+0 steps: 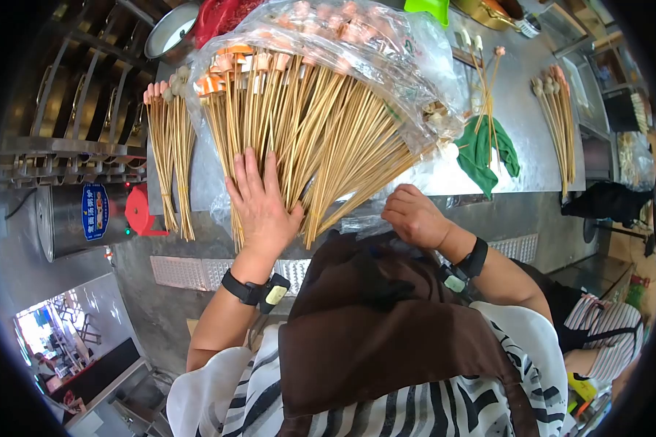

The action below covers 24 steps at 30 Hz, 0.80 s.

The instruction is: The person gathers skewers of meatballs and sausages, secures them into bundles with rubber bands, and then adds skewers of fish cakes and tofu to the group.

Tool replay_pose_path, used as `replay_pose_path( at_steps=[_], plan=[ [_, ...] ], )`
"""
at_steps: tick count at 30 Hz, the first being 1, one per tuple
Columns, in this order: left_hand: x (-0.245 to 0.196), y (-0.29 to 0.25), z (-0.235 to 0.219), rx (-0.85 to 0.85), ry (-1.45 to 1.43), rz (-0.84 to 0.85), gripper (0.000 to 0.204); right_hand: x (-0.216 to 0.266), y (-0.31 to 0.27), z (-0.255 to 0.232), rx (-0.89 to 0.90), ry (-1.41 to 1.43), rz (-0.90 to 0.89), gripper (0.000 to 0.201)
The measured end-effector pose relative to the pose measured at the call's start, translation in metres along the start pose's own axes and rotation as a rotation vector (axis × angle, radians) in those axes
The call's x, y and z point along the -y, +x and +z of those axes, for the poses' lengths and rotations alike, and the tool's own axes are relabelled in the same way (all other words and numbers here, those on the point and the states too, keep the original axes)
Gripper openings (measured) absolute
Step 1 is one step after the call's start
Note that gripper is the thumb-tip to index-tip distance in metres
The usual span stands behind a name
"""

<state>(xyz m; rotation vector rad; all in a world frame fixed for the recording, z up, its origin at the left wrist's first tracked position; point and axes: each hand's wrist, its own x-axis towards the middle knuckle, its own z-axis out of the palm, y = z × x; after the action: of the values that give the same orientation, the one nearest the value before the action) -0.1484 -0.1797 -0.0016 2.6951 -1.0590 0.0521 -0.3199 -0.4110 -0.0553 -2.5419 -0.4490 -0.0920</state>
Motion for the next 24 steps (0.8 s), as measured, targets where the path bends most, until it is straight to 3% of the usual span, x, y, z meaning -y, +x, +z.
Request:
replay_pose_path(
  at_steps=[3, 4, 5, 7, 9, 10, 13, 15, 18, 24],
  plan=[
    [-0.016, -0.004, -0.007, 0.004, 0.014, 0.114, 0.085, 0.004, -0.006, 0.009, -0.056, 0.036, 0.132, 0.021],
    [-0.026, -0.006, -0.008, -0.036, -0.049, 0.188, 0.072, 0.005, -0.006, 0.013, -0.122, 0.067, 0.199, 0.016],
    [-0.033, -0.006, -0.005, -0.051, -0.054, 0.195, 0.072, 0.006, -0.004, 0.017, -0.127, 0.05, 0.197, 0.016],
    [-0.046, -0.007, 0.005, 0.068, -0.086, 0.454, 0.055, 0.009, 0.002, 0.027, -0.095, 0.361, 0.576, 0.022],
    [-0.05, -0.002, 0.017, 0.087, -0.091, 0.422, 0.043, 0.005, 0.017, 0.032, 0.079, 1.097, 0.957, 0.039],
    [-0.046, 0.0, 0.027, 0.092, -0.041, 0.409, 0.044, 0.002, 0.023, 0.038, 0.116, 1.305, 1.001, 0.046],
    [-0.041, 0.002, 0.03, 0.107, 0.025, 0.416, 0.044, 0.011, 0.038, 0.061, -0.074, 1.47, 0.893, 0.047],
    [-0.041, 0.001, 0.026, 0.142, 0.025, 0.397, 0.043, 0.02, 0.049, 0.067, -0.079, 1.518, 0.943, 0.045],
    [-0.039, 0.001, 0.026, 0.139, 0.026, 0.422, 0.044, 0.032, 0.061, 0.075, -0.33, 1.709, 0.968, 0.047],
    [-0.022, 0.006, 0.025, 0.154, -0.02, 0.5, 0.048, 0.05, 0.055, 0.073, -0.602, 1.762, 0.904, 0.032]
  ],
)
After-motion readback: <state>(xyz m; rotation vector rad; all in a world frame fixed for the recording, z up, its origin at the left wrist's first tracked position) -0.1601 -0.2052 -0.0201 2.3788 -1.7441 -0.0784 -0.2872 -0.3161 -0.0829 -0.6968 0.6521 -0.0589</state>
